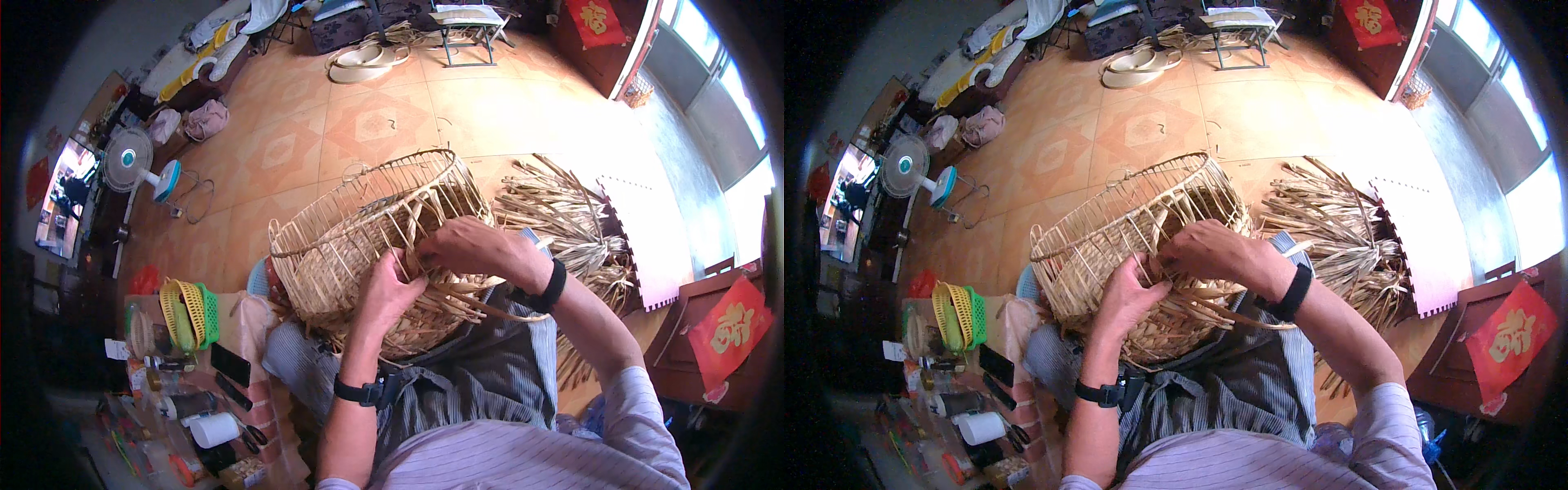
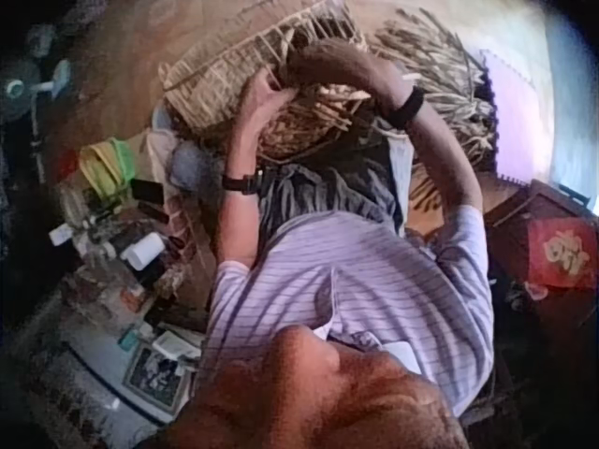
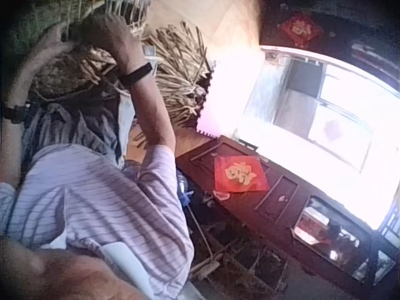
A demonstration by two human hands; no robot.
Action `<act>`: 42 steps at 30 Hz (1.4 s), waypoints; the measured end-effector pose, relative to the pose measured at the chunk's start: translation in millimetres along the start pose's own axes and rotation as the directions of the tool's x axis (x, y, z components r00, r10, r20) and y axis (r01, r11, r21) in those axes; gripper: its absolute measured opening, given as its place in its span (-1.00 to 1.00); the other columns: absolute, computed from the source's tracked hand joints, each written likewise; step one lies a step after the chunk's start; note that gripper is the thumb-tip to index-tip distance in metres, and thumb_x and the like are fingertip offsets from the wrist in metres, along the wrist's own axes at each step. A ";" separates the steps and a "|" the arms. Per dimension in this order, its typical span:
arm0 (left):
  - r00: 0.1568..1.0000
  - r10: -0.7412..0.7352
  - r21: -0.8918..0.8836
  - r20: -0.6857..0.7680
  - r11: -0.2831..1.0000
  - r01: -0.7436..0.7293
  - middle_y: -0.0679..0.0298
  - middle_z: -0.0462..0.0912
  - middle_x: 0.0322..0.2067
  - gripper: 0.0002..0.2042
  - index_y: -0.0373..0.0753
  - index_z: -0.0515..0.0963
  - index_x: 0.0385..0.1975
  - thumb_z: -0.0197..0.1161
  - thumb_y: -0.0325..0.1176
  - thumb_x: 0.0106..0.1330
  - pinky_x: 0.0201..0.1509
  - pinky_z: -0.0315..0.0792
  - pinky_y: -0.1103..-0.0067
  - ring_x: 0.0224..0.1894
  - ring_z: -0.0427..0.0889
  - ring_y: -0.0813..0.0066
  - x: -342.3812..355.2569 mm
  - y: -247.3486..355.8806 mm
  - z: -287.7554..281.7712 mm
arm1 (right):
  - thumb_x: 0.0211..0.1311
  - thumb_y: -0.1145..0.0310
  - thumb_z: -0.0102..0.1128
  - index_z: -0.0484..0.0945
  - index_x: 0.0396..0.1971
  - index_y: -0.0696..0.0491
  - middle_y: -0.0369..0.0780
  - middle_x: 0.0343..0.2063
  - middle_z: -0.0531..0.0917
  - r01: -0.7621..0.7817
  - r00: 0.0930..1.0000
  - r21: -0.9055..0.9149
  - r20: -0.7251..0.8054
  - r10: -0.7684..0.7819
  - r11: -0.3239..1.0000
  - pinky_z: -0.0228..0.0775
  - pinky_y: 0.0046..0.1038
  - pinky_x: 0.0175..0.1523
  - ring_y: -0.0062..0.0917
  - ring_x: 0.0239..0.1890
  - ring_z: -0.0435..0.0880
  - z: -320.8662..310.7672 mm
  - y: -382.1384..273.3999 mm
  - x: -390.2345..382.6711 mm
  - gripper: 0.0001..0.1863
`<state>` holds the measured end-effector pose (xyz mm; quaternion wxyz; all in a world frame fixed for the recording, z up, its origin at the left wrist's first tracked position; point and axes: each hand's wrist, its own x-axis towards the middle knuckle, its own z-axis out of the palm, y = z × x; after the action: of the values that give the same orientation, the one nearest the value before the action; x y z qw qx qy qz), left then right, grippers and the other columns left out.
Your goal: The recorder is weaving the outer layer of a large bamboo or wicker basket by threading long strips through the vertical ribs.
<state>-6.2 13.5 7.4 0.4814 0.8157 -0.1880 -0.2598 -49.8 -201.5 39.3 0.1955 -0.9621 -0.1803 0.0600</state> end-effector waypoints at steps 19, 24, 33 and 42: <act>0.999 -0.029 -0.053 -0.015 0.998 0.028 0.24 0.76 -0.21 -0.63 -0.38 0.56 0.05 0.39 -0.58 0.23 -0.01 0.57 0.53 -0.18 0.72 0.50 6.7 -13.3 5.4 | 0.37 0.39 0.04 0.71 -0.31 0.15 -0.16 -0.51 0.77 -0.090 0.954 0.261 0.299 0.008 0.961 0.60 -0.24 -0.38 -0.30 -0.45 0.80 -11.5 18.9 15.2 -0.75; 0.998 0.044 -0.082 -0.051 0.995 -0.048 0.26 0.75 -0.24 -0.65 -0.37 0.56 0.04 0.39 -0.53 0.25 -0.03 0.56 0.52 -0.20 0.70 0.51 5.6 -17.0 4.8 | 0.27 0.30 0.23 0.65 -0.40 0.09 -0.15 -0.62 0.68 0.084 0.963 -0.378 -0.206 -0.171 0.922 0.54 -0.24 -0.38 -0.26 -0.49 0.76 6.7 -2.2 9.8 -0.83; 0.998 -0.036 0.111 -0.058 0.993 0.042 0.22 0.78 -0.29 -0.69 -0.38 0.65 -0.13 0.53 -0.41 0.17 -0.07 0.58 0.48 -0.24 0.72 0.48 4.8 -3.4 2.3 | 0.30 0.28 0.22 0.61 -0.18 0.07 -0.11 -0.52 0.70 -0.206 0.885 -0.225 -0.458 0.084 0.952 0.47 -0.19 -0.32 -0.20 -0.41 0.76 40.4 -11.7 35.5 -0.79; 0.990 -0.054 0.035 -0.127 0.998 0.059 0.22 0.80 -0.24 -0.63 -0.34 0.64 -0.05 0.52 -0.48 0.13 0.00 0.59 0.48 -0.19 0.74 0.49 5.3 -1.9 10.8 | 0.25 0.39 0.31 0.63 -0.12 0.02 -0.06 -0.47 0.72 0.029 0.968 -0.004 -0.251 -0.029 1.000 0.54 -0.12 -0.35 -0.08 -0.37 0.76 15.9 -3.1 4.8 -0.79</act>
<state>-8.4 4.0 0.1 0.4689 0.8447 -0.1390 -0.2176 -49.3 -191.4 25.8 0.2174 -0.9593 -0.1681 -0.0651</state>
